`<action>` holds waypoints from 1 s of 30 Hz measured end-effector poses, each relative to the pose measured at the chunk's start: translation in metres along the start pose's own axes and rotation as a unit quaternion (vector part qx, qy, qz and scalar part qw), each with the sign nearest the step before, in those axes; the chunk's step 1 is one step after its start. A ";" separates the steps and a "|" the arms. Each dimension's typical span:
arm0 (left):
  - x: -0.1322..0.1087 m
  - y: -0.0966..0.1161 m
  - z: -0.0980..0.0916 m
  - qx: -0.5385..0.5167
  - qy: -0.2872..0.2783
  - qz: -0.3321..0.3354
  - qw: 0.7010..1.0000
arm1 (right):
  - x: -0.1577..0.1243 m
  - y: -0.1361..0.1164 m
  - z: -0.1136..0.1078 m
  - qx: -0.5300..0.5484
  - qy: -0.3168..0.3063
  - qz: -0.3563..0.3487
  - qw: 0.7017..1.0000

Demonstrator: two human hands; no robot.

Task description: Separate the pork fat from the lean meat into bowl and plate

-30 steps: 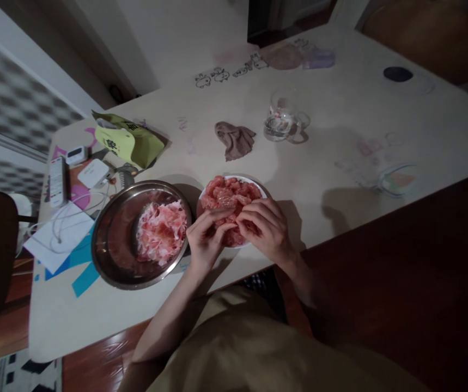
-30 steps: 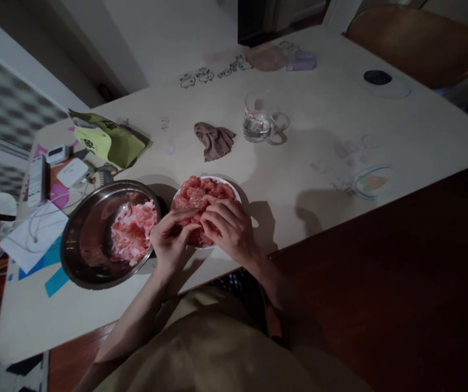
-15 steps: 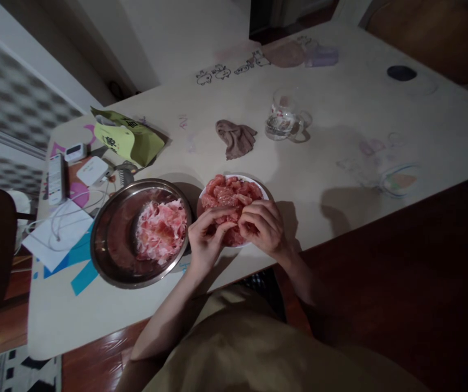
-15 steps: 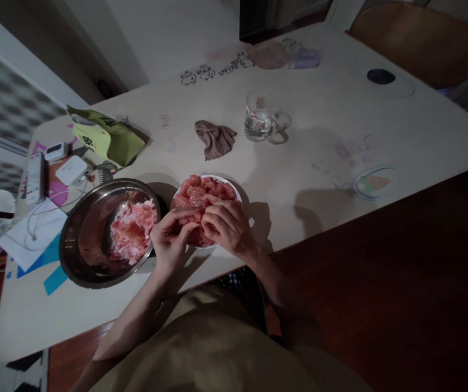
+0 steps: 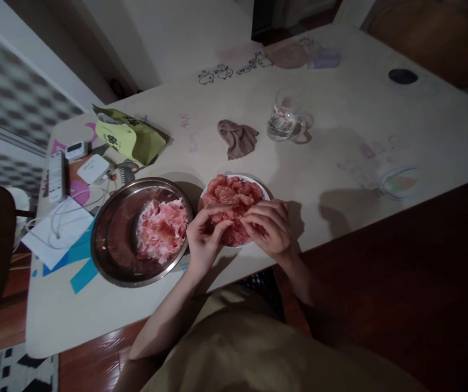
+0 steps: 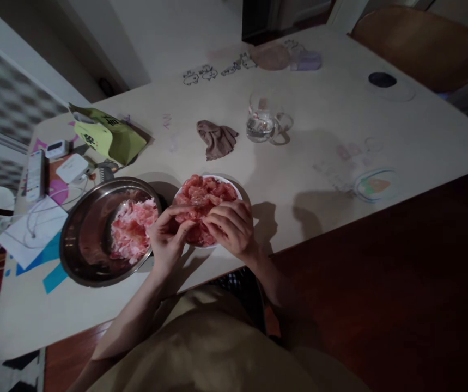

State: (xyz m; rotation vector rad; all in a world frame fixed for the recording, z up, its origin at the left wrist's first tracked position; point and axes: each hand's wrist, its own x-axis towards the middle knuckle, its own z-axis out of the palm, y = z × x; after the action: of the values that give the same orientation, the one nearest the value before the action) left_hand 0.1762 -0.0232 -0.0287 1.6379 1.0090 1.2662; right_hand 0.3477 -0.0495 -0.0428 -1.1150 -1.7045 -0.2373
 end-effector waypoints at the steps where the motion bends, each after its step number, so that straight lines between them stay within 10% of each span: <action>1: 0.000 -0.001 0.000 0.005 0.002 0.005 1.000 | 0.000 -0.001 -0.001 0.005 -0.001 0.002 1.000; 17: -0.003 0.000 0.005 0.032 0.036 0.095 0.994 | -0.013 -0.009 -0.002 0.015 0.072 0.096 0.993; 30: 0.053 0.006 0.019 0.080 0.027 0.079 0.993 | -0.007 0.008 -0.013 -0.049 0.128 0.162 0.977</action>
State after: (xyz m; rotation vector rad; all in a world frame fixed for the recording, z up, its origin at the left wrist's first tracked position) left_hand 0.2046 0.0212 -0.0087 1.8446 1.0543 1.3702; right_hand 0.3626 -0.0568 -0.0453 -1.3538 -1.2748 -0.2486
